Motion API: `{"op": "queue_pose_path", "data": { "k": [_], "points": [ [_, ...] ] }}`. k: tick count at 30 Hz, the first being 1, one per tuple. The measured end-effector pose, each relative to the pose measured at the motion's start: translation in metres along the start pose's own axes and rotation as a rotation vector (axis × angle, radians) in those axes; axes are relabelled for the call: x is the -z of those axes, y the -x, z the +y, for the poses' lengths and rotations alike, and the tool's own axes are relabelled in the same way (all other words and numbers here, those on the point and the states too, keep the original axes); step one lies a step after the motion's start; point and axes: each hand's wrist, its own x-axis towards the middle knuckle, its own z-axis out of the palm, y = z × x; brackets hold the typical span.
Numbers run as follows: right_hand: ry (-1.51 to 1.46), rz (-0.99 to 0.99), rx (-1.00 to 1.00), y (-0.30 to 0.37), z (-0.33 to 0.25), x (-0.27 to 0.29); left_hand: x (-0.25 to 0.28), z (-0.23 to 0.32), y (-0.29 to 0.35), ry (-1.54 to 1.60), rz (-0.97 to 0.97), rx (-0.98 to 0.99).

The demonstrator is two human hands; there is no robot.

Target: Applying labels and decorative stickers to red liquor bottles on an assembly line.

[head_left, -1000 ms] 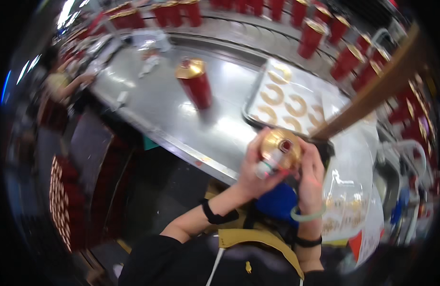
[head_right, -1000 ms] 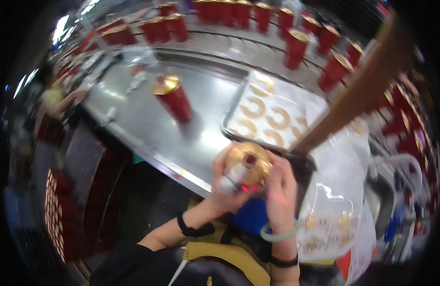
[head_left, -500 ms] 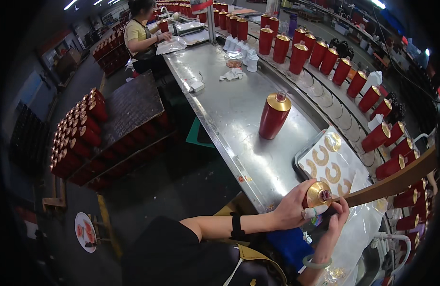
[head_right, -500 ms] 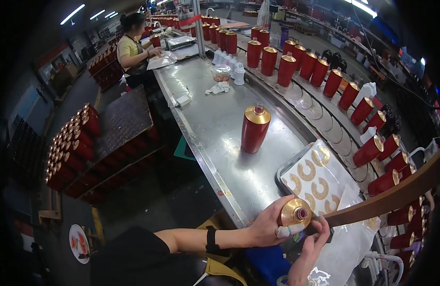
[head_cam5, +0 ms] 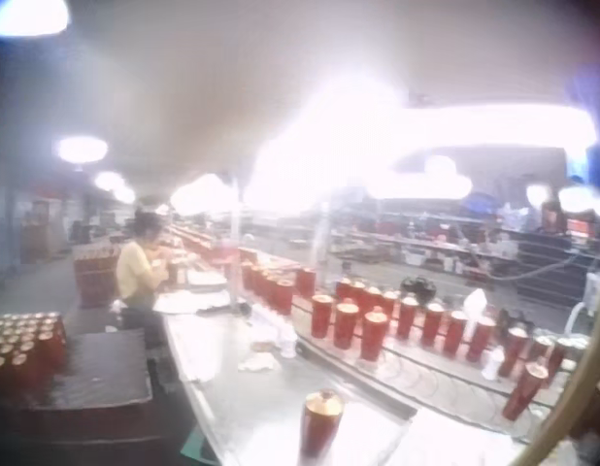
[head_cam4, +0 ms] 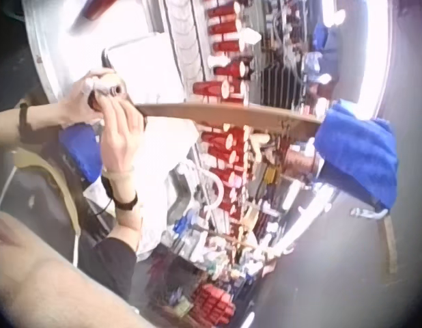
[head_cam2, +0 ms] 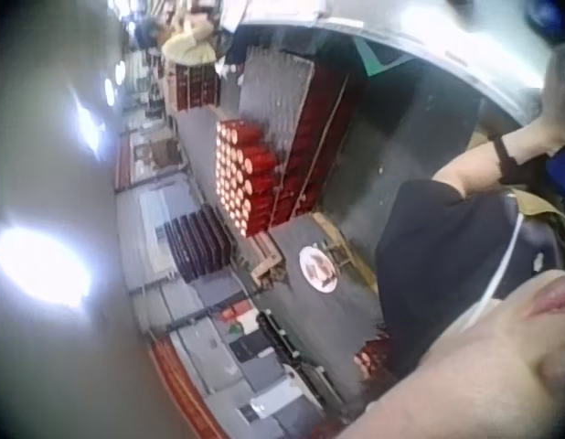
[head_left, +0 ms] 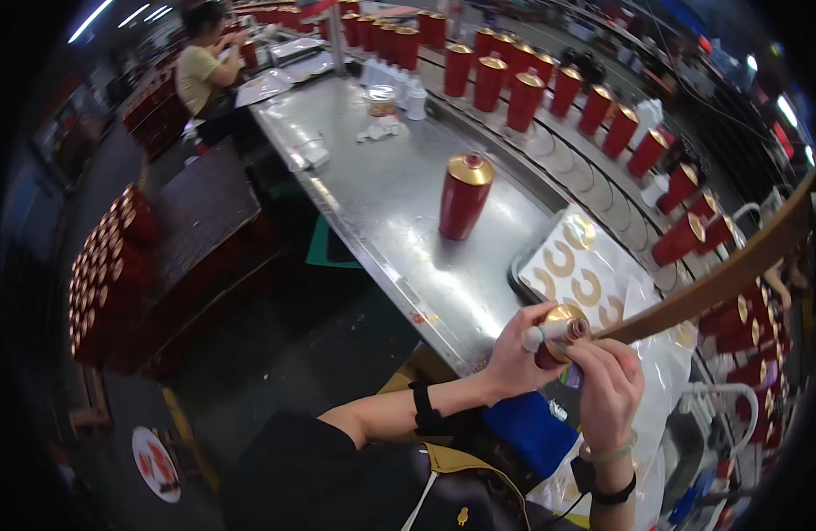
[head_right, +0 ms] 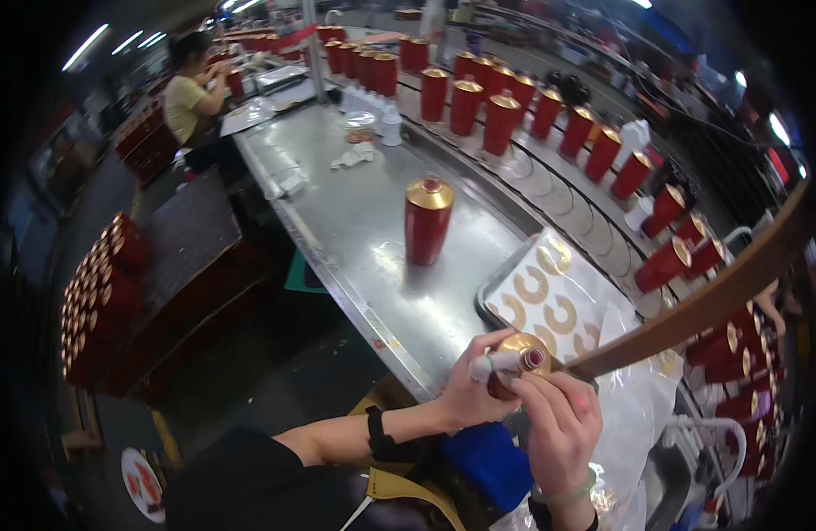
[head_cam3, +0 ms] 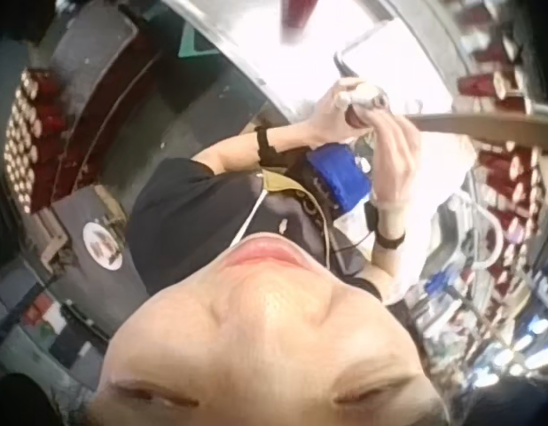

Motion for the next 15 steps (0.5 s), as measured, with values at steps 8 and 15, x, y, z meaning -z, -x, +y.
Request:
{"op": "queue_pose_path", "data": {
  "k": [8, 15],
  "points": [
    [-0.012, 0.011, 0.124, 0.009, 0.023, -0.018, -0.005, -0.042, -0.005, -0.389, -0.288, -0.110],
    [0.019, 0.134, 0.210, 0.019, 0.009, -0.056, 0.014, 0.028, 0.037, -0.324, -0.690, -0.343]
  ]
}}
